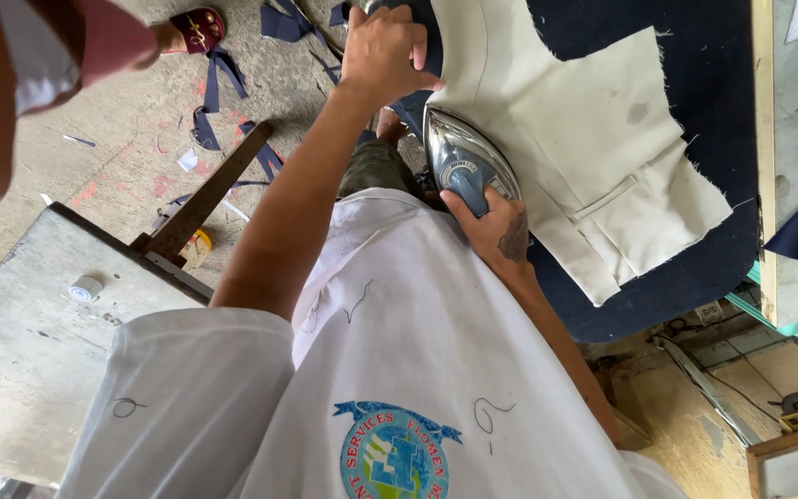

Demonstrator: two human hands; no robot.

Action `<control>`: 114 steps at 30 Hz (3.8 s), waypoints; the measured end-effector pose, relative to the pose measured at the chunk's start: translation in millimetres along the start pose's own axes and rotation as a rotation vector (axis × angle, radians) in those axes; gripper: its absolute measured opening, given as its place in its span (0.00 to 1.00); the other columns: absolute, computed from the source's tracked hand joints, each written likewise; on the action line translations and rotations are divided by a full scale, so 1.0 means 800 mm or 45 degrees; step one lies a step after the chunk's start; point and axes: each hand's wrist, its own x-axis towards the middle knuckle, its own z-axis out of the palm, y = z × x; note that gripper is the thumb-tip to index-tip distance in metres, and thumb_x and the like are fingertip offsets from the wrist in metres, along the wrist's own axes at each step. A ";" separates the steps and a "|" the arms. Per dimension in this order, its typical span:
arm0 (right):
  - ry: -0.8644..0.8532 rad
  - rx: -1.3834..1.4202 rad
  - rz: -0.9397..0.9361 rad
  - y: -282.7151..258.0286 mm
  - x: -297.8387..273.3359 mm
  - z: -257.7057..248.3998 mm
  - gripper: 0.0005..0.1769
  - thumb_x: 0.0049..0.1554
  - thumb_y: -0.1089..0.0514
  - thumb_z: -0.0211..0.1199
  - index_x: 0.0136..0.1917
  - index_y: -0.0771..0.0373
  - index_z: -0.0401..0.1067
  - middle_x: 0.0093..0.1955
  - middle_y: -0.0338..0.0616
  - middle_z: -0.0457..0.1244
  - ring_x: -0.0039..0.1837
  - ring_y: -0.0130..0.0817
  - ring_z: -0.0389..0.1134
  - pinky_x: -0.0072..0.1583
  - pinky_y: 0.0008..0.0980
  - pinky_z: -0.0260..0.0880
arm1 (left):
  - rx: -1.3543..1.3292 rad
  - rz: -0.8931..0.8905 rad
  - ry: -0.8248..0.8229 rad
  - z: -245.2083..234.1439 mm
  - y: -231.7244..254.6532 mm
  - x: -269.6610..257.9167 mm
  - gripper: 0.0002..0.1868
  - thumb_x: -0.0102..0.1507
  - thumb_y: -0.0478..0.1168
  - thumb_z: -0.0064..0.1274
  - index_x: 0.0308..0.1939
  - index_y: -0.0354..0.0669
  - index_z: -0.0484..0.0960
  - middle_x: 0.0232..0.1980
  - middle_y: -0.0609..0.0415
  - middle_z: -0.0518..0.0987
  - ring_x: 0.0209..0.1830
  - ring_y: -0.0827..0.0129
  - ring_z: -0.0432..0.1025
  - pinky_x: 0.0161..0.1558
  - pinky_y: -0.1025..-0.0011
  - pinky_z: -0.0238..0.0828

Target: The person unfolds a light-colored fabric piece on a dark ironing board, sprays it with water from a spray bottle, and then uses an iron to press the fabric. The person repeatedly irons different sections of the fabric, adjusting its position as needed.

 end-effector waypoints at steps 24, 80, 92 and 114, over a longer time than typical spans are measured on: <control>0.024 0.076 0.007 -0.026 0.009 0.014 0.34 0.60 0.30 0.72 0.33 0.61 0.69 0.26 0.37 0.62 0.29 0.35 0.61 0.34 0.42 0.63 | 0.145 -0.086 -0.085 0.011 0.000 0.026 0.33 0.51 0.79 0.79 0.26 0.59 0.88 0.36 0.66 0.80 0.32 0.62 0.74 0.50 0.50 0.65; 0.510 0.268 -0.077 0.010 -0.044 0.034 0.32 0.59 0.38 0.74 0.27 0.55 0.62 0.24 0.29 0.56 0.28 0.23 0.56 0.33 0.28 0.58 | -0.186 -0.366 0.014 -0.021 0.014 0.067 0.41 0.52 0.56 0.84 0.52 0.61 0.65 0.53 0.60 0.77 0.44 0.66 0.74 0.32 0.69 0.74; 0.379 0.297 -0.048 -0.051 -0.038 0.037 0.30 0.64 0.35 0.66 0.36 0.60 0.64 0.24 0.37 0.55 0.26 0.31 0.57 0.31 0.37 0.57 | -0.174 -0.143 0.030 -0.029 -0.002 0.064 0.41 0.57 0.58 0.83 0.52 0.56 0.63 0.51 0.55 0.75 0.39 0.56 0.73 0.27 0.55 0.68; 0.358 0.284 0.393 -0.113 0.040 0.078 0.35 0.64 0.27 0.62 0.39 0.58 0.58 0.26 0.34 0.48 0.29 0.29 0.49 0.34 0.36 0.50 | -0.402 -0.125 -0.353 -0.050 -0.032 0.097 0.31 0.64 0.58 0.73 0.52 0.53 0.66 0.35 0.59 0.75 0.29 0.62 0.70 0.26 0.59 0.63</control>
